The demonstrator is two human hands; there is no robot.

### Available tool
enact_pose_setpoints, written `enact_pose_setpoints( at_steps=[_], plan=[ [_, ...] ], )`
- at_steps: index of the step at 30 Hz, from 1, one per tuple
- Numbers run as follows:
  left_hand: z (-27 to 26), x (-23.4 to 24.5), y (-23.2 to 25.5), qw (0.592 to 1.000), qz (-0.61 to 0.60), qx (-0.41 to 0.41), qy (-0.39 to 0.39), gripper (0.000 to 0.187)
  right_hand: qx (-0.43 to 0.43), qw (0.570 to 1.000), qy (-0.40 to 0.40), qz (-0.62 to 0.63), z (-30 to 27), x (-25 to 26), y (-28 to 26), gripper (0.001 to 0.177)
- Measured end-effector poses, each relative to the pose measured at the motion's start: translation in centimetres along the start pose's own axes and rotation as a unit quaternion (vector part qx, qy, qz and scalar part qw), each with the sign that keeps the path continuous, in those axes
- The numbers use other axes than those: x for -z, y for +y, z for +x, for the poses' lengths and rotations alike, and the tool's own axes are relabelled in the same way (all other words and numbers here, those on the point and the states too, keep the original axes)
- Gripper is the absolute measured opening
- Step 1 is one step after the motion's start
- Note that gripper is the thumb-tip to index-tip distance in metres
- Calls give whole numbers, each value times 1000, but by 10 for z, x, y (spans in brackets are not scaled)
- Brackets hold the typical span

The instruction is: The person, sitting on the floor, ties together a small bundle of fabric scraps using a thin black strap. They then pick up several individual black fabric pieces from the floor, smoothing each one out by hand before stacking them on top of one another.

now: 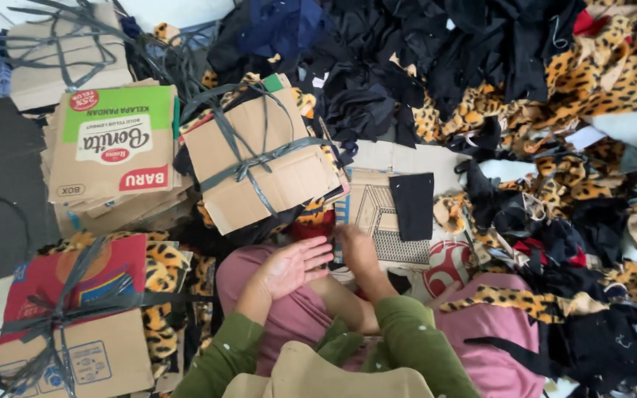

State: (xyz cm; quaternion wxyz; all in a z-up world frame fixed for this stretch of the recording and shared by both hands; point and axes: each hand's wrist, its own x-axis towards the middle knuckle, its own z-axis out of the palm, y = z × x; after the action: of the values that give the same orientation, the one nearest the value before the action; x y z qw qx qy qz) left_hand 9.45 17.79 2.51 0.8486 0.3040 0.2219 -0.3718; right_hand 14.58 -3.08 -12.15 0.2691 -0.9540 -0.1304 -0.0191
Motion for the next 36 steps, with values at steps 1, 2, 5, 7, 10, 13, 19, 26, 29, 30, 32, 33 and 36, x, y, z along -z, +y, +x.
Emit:
enact_pose_setpoints(
  at_steps=[1, 2, 5, 7, 10, 13, 19, 26, 29, 30, 32, 33, 36],
  plan=[
    [0, -4, 0, 1000, 7, -8, 5, 58, -46, 989, 38, 133, 8, 29, -15, 24],
    [5, 1, -3, 1000, 7, -5, 4, 58, -49, 989, 38, 132, 5, 48, -23, 24],
    [24, 9, -15, 999, 43, -19, 22, 56, -80, 981, -158, -82, -11, 93, -31, 97],
    [40, 8, -26, 989, 114, -44, 88, 47, -195, 940, -255, -118, -26, 99, -17, 93],
    [83, 28, -46, 961, 223, -54, 152, 48, -210, 918, -298, -159, -45, 110, -10, 85],
    [132, 54, -59, 895, 389, -13, 217, 47, -212, 917, -312, -125, -46, 121, -8, 81],
    [136, -69, -115, 771, 633, -64, 28, 68, -190, 904, -324, -205, -81, 134, 16, 69],
    [122, -213, -163, 661, 711, -159, -179, 66, -80, 879, 171, -437, -188, 261, 98, 23],
    [132, -225, -181, 595, 764, -136, -209, 65, -212, 883, 292, -301, -248, 283, 146, 32],
    [136, -216, -191, 608, 738, -201, -215, 61, -348, 863, 236, -280, -261, 284, 154, 43],
    [128, -207, -188, 615, 708, -268, -219, 57, -476, 824, 181, -249, -282, 279, 181, 56],
    [116, -206, -175, 662, 673, -250, -218, 56, -509, 808, 153, -254, -289, 272, 199, 41],
    [119, -139, -156, 737, 635, -164, -164, 54, -461, 815, 212, -280, -273, 284, 194, 24]
  ],
)
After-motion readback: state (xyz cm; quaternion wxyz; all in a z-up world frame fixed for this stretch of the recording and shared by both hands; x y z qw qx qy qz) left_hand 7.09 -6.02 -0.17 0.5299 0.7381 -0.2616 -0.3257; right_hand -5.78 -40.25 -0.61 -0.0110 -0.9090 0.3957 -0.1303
